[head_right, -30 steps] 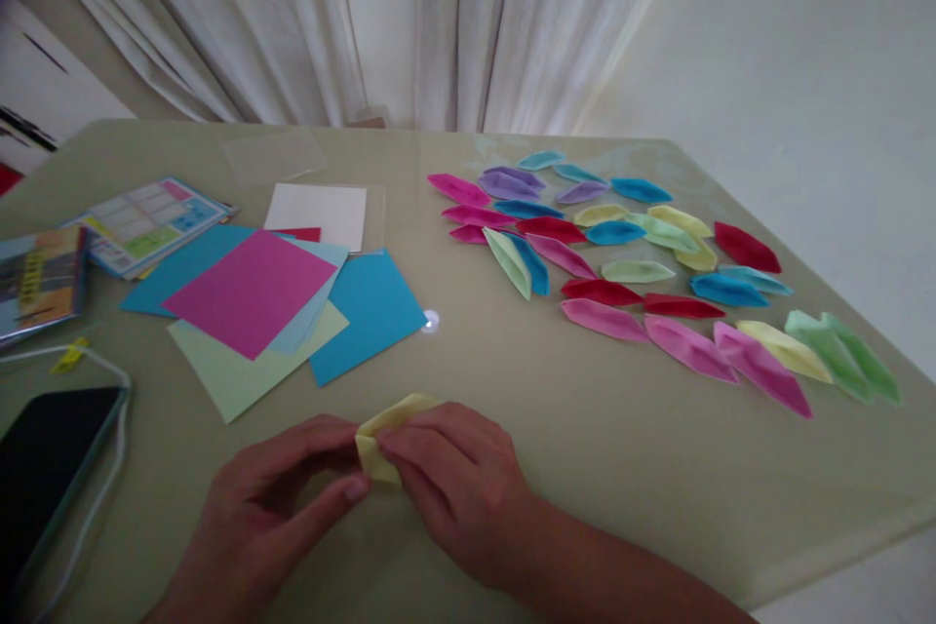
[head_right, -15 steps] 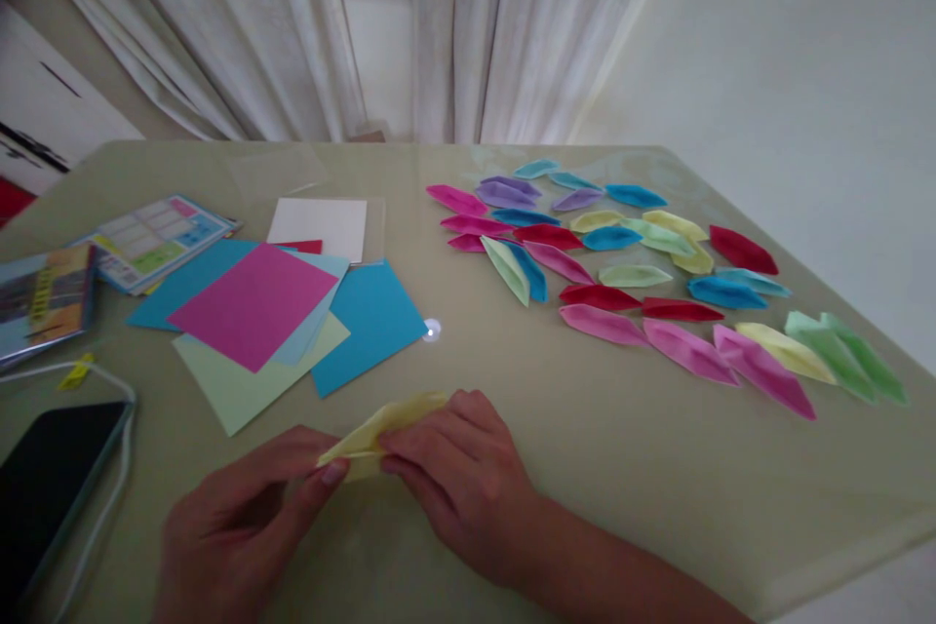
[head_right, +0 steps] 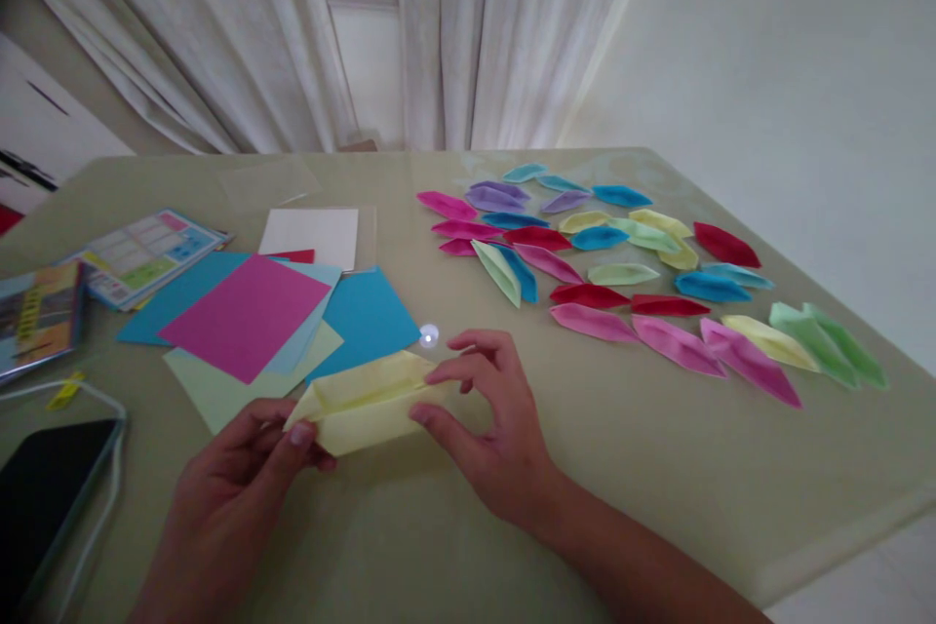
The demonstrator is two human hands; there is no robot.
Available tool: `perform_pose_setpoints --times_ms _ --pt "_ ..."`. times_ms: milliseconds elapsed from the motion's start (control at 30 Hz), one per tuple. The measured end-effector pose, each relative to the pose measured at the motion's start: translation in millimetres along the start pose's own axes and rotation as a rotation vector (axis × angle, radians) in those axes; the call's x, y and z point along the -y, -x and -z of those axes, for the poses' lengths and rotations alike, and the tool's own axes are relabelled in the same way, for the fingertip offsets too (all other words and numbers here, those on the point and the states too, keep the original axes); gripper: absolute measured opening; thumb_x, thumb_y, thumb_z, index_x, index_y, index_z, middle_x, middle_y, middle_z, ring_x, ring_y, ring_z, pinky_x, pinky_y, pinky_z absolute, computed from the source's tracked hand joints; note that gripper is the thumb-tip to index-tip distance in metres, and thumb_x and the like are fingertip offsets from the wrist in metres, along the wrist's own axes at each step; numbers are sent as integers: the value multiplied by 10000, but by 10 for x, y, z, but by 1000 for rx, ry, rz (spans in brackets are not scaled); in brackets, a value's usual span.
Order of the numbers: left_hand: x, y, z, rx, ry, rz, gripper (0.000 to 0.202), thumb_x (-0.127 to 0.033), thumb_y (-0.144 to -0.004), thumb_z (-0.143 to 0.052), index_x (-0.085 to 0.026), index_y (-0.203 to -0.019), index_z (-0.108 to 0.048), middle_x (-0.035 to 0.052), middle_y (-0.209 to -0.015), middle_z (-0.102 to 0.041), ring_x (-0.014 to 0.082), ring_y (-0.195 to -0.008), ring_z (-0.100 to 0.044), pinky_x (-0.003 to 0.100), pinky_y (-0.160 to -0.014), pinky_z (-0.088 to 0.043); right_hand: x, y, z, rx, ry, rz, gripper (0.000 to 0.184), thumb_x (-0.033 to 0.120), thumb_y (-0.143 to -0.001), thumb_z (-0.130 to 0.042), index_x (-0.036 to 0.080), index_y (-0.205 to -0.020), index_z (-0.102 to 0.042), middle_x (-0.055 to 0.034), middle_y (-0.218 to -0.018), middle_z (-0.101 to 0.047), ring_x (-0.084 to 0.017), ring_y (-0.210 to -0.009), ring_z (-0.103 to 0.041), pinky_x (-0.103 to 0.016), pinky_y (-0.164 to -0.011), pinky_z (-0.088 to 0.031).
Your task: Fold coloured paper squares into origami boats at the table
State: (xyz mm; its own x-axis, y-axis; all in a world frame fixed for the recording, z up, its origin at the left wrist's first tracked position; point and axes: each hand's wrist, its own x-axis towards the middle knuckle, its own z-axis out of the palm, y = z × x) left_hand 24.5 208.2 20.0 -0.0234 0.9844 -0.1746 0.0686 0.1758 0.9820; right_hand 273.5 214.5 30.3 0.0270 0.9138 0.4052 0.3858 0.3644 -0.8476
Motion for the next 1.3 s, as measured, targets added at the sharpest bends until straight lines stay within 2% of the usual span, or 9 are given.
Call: perform_pose_setpoints --times_ms 100,233,367,500,633,867,1033,1200,1300 --pt "39 -18 18 65 33 58 372 -536 -914 -803 -220 -1057 -668 4 -760 -808 172 -699 -781 198 -621 -600 -58 -2 -64 24 -263 -171 134 281 -953 -812 229 -1023 -710 -39 -999 -690 -171 -885 -683 -271 -746 -594" --pt "11 -2 5 84 31 122 443 -505 -867 -857 -211 -1157 -697 37 -915 -853 194 -768 -814 228 -686 -634 -70 0 -114 -34 -496 -424 468 366 -835 -924 249 -1210 -671 -9 -921 -752 -144 -758 -706 -233 -663 -597" --pt "18 -13 -9 82 53 107 458 -484 -850 -874 -217 -1191 -724 51 -970 -861 201 -768 -821 233 -672 -650 -43 -35 -82 74 -535 -607 336 424 -842 -911 183 -1008 -746 -26 -798 -762 -146 -679 -703 -256 -644 -604" --pt "45 -1 -40 115 70 117 436 -462 -830 -894 -222 -1166 -753 55 -1017 -861 194 -773 -821 229 -696 -659 -29 -16 -98 43 -592 -621 347 411 -813 -935 195 -1025 -765 -24 -842 -784 -147 -728 -725 -253 -687 -606" --pt "24 27 -43 145 -19 128 361 -513 -851 -857 -209 -1042 -816 39 -872 -851 196 -707 -803 214 -638 -632 -11 15 -128 169 -615 -693 365 417 -806 -932 201 -1060 -785 -28 -891 -802 -154 -754 -738 -237 -670 -582" --pt "49 -16 -9 249 -25 162 414 -602 -916 -758 -218 -1024 -869 56 -795 -840 229 -728 -804 277 -699 -658 -79 -13 -92 140 -470 -591 409 520 -967 -746 196 -1217 -739 -18 -823 -759 -151 -705 -661 -245 -637 -530" --pt "55 56 -99 175 -8 196 443 -612 -922 -741 -219 -1090 -857 65 -872 -848 245 -769 -807 295 -704 -665 -103 0 -135 108 -559 -709 571 505 -830 -899 225 -1244 -622 -9 -885 -756 -133 -638 -606 -191 -484 -440" --pt "80 126 -106 454 -27 98 293 -413 -826 -892 -259 -1069 -840 38 -972 -843 252 -914 -804 286 -808 -651 -22 -21 -129 157 -658 -789 449 505 -857 -881 213 -1152 -709 -15 -921 -767 -114 -669 -594 -185 -542 -413" --pt "121 123 -69 460 -53 -59 386 -267 -915 -811 -350 -1277 -705 0 -1076 -822 199 -990 -795 281 -922 -636 10 -34 -93 270 -682 -821 407 546 -908 -819 208 -1130 -774 -4 -888 -731 -123 -708 -604 -212 -624 -460"
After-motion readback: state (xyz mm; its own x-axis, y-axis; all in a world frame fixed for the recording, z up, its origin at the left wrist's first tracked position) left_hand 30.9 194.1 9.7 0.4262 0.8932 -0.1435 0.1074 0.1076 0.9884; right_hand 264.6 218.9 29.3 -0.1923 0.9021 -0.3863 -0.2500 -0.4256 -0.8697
